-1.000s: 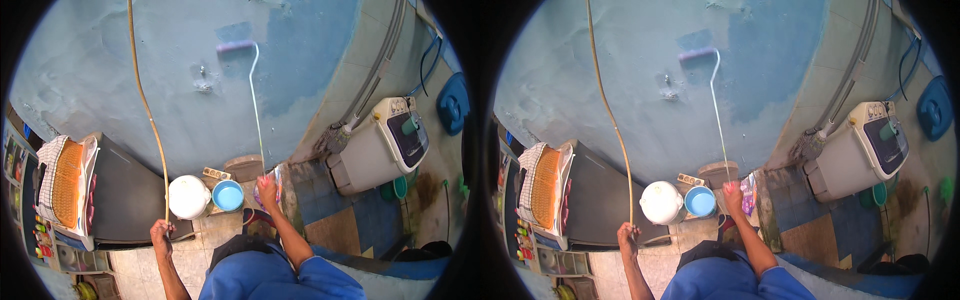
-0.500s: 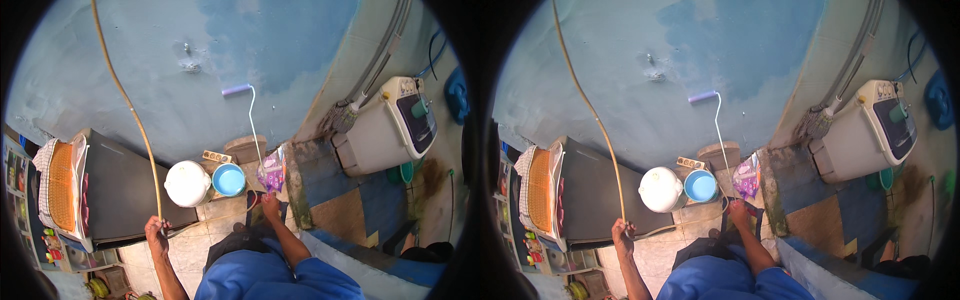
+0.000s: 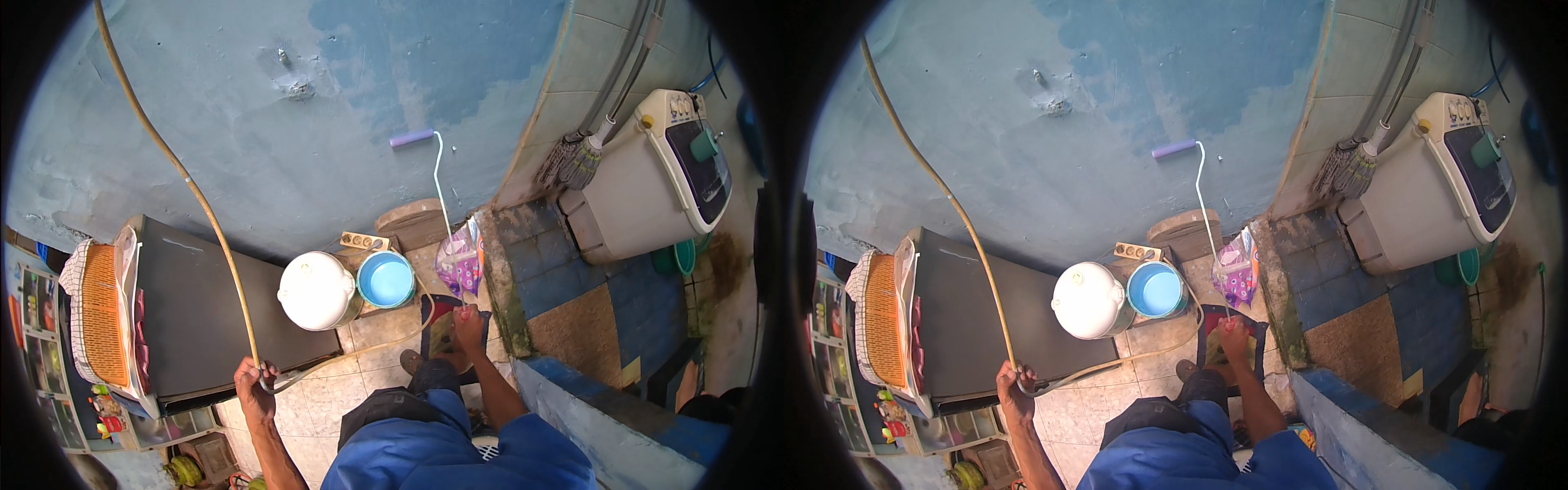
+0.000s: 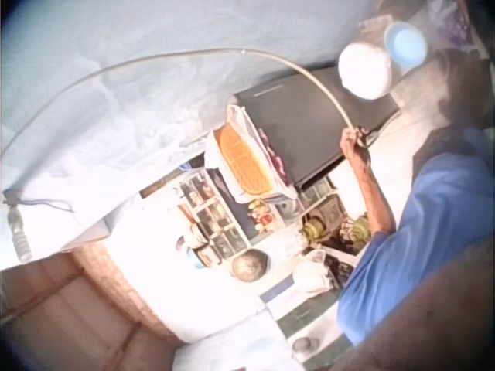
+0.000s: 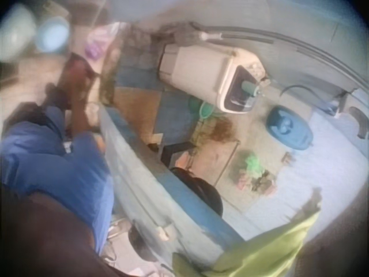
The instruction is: The person paints a wall light blue using a paint roller attached to a long extension pole. They repeatedly dip the roller into a blue bucket and apply paint in vertical strokes across the wall surface.
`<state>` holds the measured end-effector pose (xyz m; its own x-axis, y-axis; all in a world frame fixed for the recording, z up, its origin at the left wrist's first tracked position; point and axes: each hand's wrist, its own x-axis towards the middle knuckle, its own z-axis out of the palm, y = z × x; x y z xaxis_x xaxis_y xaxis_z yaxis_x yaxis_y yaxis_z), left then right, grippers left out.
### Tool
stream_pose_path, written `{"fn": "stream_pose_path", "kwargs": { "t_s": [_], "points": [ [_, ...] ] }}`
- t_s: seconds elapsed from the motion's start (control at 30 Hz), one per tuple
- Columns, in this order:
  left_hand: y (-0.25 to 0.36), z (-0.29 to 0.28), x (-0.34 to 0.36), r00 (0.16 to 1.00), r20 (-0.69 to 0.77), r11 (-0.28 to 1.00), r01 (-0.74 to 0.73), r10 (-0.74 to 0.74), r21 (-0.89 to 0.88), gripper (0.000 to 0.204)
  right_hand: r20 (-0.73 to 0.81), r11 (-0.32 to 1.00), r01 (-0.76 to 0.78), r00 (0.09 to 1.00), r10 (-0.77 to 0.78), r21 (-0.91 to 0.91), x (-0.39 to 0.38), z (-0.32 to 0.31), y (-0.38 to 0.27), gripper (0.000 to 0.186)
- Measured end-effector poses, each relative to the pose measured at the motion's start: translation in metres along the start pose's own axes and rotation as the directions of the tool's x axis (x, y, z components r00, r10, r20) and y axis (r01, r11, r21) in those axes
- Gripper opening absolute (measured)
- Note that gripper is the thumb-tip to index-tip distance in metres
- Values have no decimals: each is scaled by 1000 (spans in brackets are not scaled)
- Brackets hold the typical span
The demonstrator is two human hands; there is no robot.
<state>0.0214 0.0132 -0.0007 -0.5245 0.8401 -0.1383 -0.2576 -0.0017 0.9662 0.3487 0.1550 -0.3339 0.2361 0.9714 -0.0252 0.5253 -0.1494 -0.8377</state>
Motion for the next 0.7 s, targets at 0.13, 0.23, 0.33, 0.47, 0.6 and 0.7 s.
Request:
{"fn": "stream_pose_path", "kwargs": {
  "t_s": [0.13, 0.23, 0.33, 0.47, 0.6, 0.7],
  "points": [
    [-1, 0, -1, 999, -30, 999, -21, 20, -30, 24, 46, 995, -27, 999, 23, 99, 28, 1, -18, 28],
    [-4, -1, -1, 999, -26, 999, -21, 20, -39, 25, 68, 996, -31, 997, 25, 89, 56, 4, -43, 31],
    [-6, -3, -1, 999, -30, 1000, -13, 12, -26, 26, 100, 996, -73, 993, 67, 52, 52, 5, -39, 32],
    [-5, 0, -1, 999, -39, 1000, -14, 13, -27, 25, 83, 996, -76, 994, 72, 49, 16, -1, -11, 27],
    [-7, 0, 0, 1000, -27, 1000, -8, 7, -30, 24, 62, 998, -17, 998, 13, 68, 25, -2, -24, 29],
    [-8, 1, 2, 1000, -15, 999, 4, -5, -51, 23, 44, 997, 40, 998, -44, 72, 60, 8, -52, 33]
  ]
}}
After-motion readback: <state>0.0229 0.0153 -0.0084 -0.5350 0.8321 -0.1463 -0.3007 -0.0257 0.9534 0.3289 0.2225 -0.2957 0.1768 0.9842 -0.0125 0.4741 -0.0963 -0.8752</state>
